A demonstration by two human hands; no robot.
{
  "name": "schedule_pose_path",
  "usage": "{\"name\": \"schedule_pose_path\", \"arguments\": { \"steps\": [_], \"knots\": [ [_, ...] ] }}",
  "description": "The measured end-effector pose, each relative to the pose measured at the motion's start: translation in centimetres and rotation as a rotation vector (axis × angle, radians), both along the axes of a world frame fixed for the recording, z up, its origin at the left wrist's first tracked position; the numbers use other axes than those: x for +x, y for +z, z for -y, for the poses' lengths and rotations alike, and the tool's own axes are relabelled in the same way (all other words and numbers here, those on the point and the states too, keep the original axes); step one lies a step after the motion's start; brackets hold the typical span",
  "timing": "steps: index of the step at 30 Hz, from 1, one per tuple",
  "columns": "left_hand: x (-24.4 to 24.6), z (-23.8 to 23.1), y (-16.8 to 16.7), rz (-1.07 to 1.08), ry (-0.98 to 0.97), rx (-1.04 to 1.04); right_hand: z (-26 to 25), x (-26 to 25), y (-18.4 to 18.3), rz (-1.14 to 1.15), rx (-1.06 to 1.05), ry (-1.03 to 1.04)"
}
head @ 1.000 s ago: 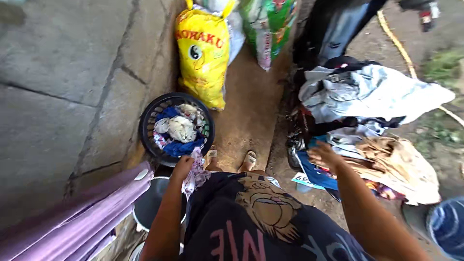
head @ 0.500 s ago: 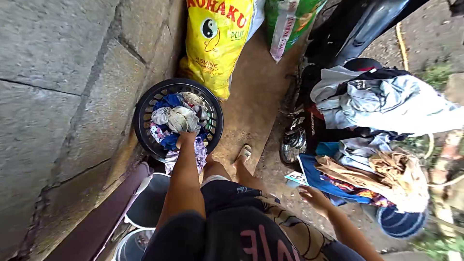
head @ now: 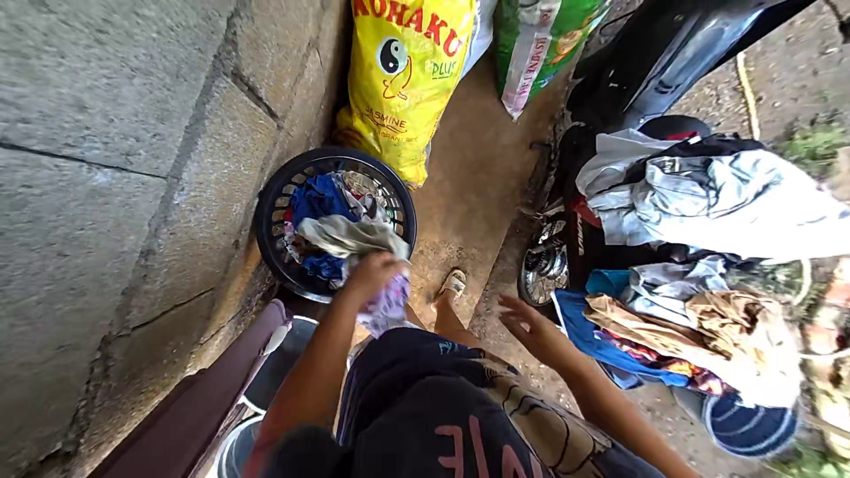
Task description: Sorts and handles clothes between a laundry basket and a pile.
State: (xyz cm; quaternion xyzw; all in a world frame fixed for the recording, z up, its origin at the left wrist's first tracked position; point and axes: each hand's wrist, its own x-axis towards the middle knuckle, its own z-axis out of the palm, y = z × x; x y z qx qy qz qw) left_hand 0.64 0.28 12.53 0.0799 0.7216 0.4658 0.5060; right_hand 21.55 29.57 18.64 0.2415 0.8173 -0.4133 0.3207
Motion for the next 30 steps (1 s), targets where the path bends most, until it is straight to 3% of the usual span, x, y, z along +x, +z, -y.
{"name": "schedule_pose_path", "arguments": {
  "steps": [3,6,10,12,16,20,23,27,30],
  "knots": [
    [3.4,-2.4,8.4,-0.027,-0.249,0.325,3.5,-3.5,1.7,-0.348,0.019,0.133],
    [5.4,-5.4,11.7,0.002,-0.386,0.502,4.6,-5.6,4.3,-0.422,0.069,0.218],
    [5.3,-5.6,11.6,-0.078,-0.331,0.455,0.3,-5.6,7.0,-0.428,0.233,0.256],
    [4.7,-4.7,11.5,-0.099,-0.338,0.373,-2.5,-3.8,8.7,-0.499,0.337,0.139],
    [3.8,-3.6,10.8,-0.144,-0.325,0.131,-8.3,0.8,14.2,-0.284,0.383,-0.051],
    [3.2,-3.9,10.3,-0.121,-0.296,0.036,-9.5,5.4,17.2,-0.528,0.580,-0.386],
    [3.5,-4.5,10.0,-0.136,-0.293,0.056,-10.1,6.3,18.9,-0.236,0.403,-0.308],
    [3.9,-6.0,10.6,-0.162,-0.323,0.117,-8.6,7.7,18.3,-0.630,0.273,-0.633],
    [4.6,-6.7,10.9,-0.151,-0.357,0.135,-6.9,7.6,16.1,-0.565,-0.061,-0.746]
  ]
}}
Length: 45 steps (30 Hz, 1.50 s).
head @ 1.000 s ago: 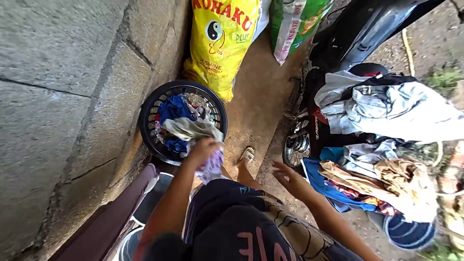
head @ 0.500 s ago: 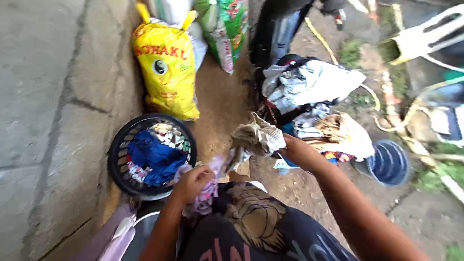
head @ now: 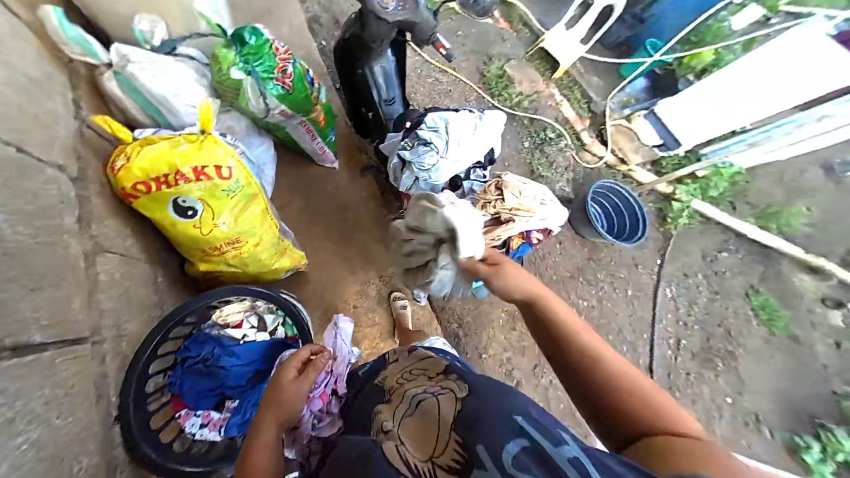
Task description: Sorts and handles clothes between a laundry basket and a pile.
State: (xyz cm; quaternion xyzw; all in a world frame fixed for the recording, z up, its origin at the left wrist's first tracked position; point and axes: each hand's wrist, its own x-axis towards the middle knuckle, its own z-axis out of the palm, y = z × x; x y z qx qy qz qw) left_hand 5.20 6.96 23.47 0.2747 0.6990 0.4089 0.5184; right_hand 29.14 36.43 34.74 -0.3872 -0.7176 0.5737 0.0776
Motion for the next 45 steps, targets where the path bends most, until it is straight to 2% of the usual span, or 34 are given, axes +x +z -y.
{"name": "schedule_pose_path", "arguments": {
  "steps": [3,7,10,15,17,18,20,23,27,31,34,36,41,43,45],
  "knots": [
    [0.4,-0.2,0.1,-0.017,-0.039,-0.018,0.6,0.0,-1.1,-0.066,-0.137,0.028],
    [0.9,0.4,0.2,-0.041,-0.049,-0.075,-2.4,2.1,0.5,0.035,0.053,-0.141],
    [0.7,1.3,-0.3,-0.054,-0.009,-0.094,-7.6,5.5,2.0,0.085,0.183,-0.323],
    [0.2,3.2,-1.2,-0.067,0.085,-0.166,-19.1,10.6,3.9,-0.087,0.188,-0.768],
    [-0.1,4.0,-1.9,-0.081,0.100,-0.213,-22.0,12.1,3.2,0.088,0.204,-0.957],
    [-0.3,4.4,-2.3,-0.096,0.101,-0.242,-22.8,12.8,2.2,0.231,0.234,-0.959],
    [-0.9,5.1,-3.4,-0.110,0.096,-0.315,-22.9,13.3,-0.7,0.488,0.296,-0.833],
    [-1.8,6.5,-4.8,-0.131,0.064,-0.497,-20.4,11.3,-6.3,0.734,0.274,-0.500],
    [-3.4,9.9,-6.2,-0.138,-0.116,-0.951,-14.6,9.3,-14.7,0.756,0.168,-0.200],
    [-4.5,11.6,-8.6,-0.192,-0.130,-1.214,-9.4,9.1,-20.4,0.788,0.062,0.060],
    [-4.3,11.1,-13.5,-0.204,-0.183,-1.267,-5.9,9.3,-22.0,0.976,0.005,0.259],
    [-3.5,10.1,-17.1,-0.214,-0.197,-1.253,-3.9,9.2,-21.8,1.071,-0.001,0.370],
    [-2.1,7.9,-24.8,-0.151,-0.115,-1.211,-1.4,9.1,-21.7,1.149,-0.062,0.500],
    [-1.8,7.6,-26.3,-0.123,-0.073,-1.202,-1.0,8.7,-22.0,1.153,-0.064,0.500],
    [-1.8,7.4,-26.0,-0.100,-0.071,-1.226,-0.3,6.8,-21.6,1.171,-0.067,0.522]
  ]
}}
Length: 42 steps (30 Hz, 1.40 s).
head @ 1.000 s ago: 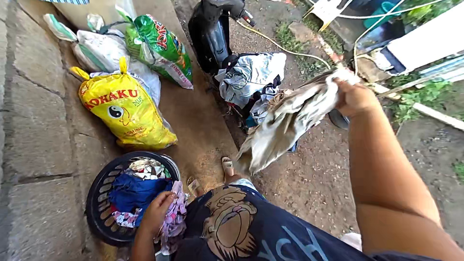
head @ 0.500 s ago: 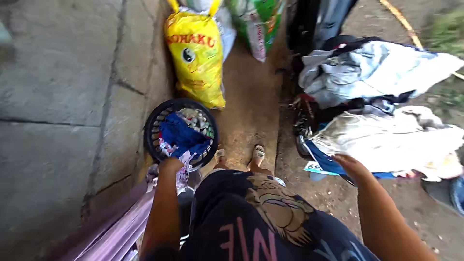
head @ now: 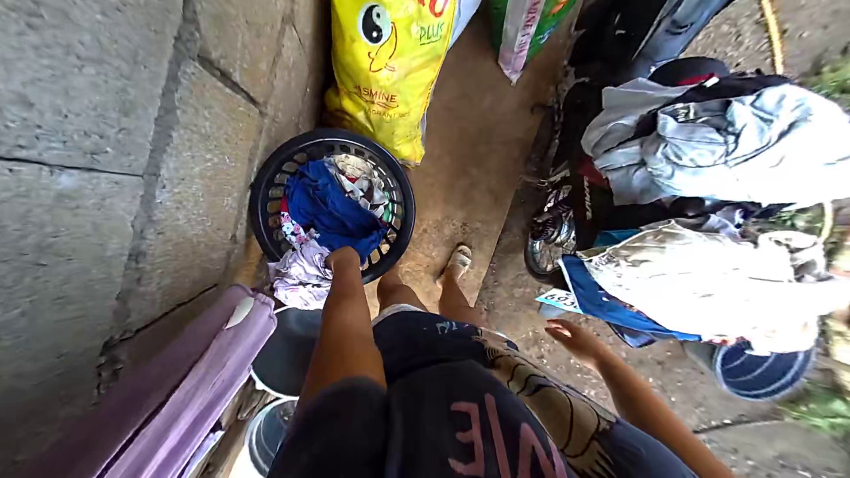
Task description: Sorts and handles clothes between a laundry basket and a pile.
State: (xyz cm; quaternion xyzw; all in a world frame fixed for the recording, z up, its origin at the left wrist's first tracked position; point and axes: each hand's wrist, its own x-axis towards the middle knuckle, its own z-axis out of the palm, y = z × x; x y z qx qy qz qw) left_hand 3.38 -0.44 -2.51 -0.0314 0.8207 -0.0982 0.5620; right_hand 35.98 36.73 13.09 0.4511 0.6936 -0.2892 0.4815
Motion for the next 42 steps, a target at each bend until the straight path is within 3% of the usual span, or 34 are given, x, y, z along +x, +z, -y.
{"name": "schedule_pose_path", "arguments": {
  "steps": [3,7,11,15,18,20,22,28,32,35,38,42],
  "knots": [
    [-1.0,0.6,0.9,0.045,-0.039,0.066,1.2,-3.6,0.0,-0.025,-0.041,0.089],
    [-2.4,2.4,3.3,0.111,-0.071,0.484,3.9,-9.0,0.8,-0.159,-0.127,0.196],
    [-1.3,0.4,11.8,0.175,0.020,0.918,7.8,-15.6,3.5,-0.370,-0.304,0.128],
    [2.3,-5.0,20.8,0.278,-0.167,1.263,11.7,-20.4,6.0,-0.501,-0.538,-0.287],
    [4.5,-8.2,24.6,0.304,-0.320,1.323,12.7,-22.9,8.0,-0.496,-0.598,-0.151],
    [4.7,-8.9,25.7,0.277,-0.406,1.228,12.3,-23.9,9.0,-0.511,-0.525,0.044],
    [4.2,-8.4,25.7,0.252,-0.374,1.122,10.8,-24.0,10.5,-0.564,-0.395,0.172],
    [0.7,-3.6,23.0,0.175,-0.191,0.905,2.8,-18.6,18.0,-0.798,-0.022,0.143],
    [-0.8,0.3,22.1,0.102,-0.047,0.876,-5.4,-9.1,25.9,-0.918,0.217,0.123],
    [-1.3,1.9,21.9,0.037,0.024,0.815,-12.2,-1.0,31.0,-0.836,0.644,0.008],
    [-1.7,1.7,22.4,0.031,0.016,0.732,-16.9,3.1,30.9,-0.664,0.997,-0.235],
    [-1.8,0.1,22.4,0.037,-0.038,0.728,-18.7,3.8,26.4,-0.582,0.987,-0.400]
  ]
}}
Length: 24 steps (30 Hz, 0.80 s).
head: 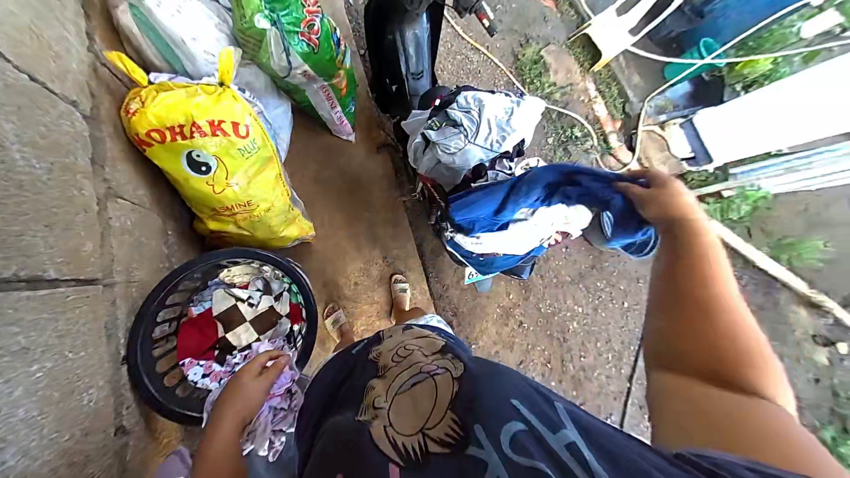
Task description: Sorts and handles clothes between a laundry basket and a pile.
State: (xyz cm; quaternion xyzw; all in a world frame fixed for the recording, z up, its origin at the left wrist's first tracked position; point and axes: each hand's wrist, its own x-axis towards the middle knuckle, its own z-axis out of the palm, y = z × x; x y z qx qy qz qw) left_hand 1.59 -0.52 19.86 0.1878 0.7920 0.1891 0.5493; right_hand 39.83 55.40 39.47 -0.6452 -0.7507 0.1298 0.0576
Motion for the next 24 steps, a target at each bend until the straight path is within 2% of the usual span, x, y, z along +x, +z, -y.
{"name": "schedule_pose_path", "arguments": {
  "steps": [2,4,9,11,13,16,19,22,23,24],
  "knots": [
    [0.2,-0.6,0.1,0.001,-0.005,-0.001,-0.5,-0.7,-1.7,-0.052,-0.006,-0.006],
    [0.4,-1.0,0.3,0.007,-0.002,-0.003,0.1,-2.2,-1.7,-0.149,-0.026,0.029],
    [0.9,-1.7,0.7,0.009,-0.027,-0.010,2.0,-8.7,2.0,-0.344,-0.117,0.398],
    [1.2,-1.6,0.7,0.006,-0.043,-0.011,1.2,-11.1,2.9,-0.361,-0.118,0.458],
    [1.8,-1.1,0.5,0.003,-0.036,-0.017,-0.3,-13.3,3.0,-0.399,-0.141,0.420],
    [2.7,0.0,0.2,0.004,0.010,-0.042,-3.6,-15.4,2.6,-0.454,-0.178,0.260],
    [4.2,1.3,0.3,-0.007,0.109,-0.064,-8.6,-14.8,3.2,-0.545,-0.200,0.129],
    [5.6,2.5,0.6,-0.007,0.210,-0.046,-14.2,-12.1,3.8,-0.830,-0.277,-0.013],
    [6.0,2.5,0.7,-0.002,0.231,-0.044,-15.4,-11.3,3.3,-0.973,-0.219,-0.148],
    [6.3,2.4,0.8,0.001,0.240,-0.043,-17.0,-9.7,2.2,-1.049,-0.180,-0.175]
  ]
}}
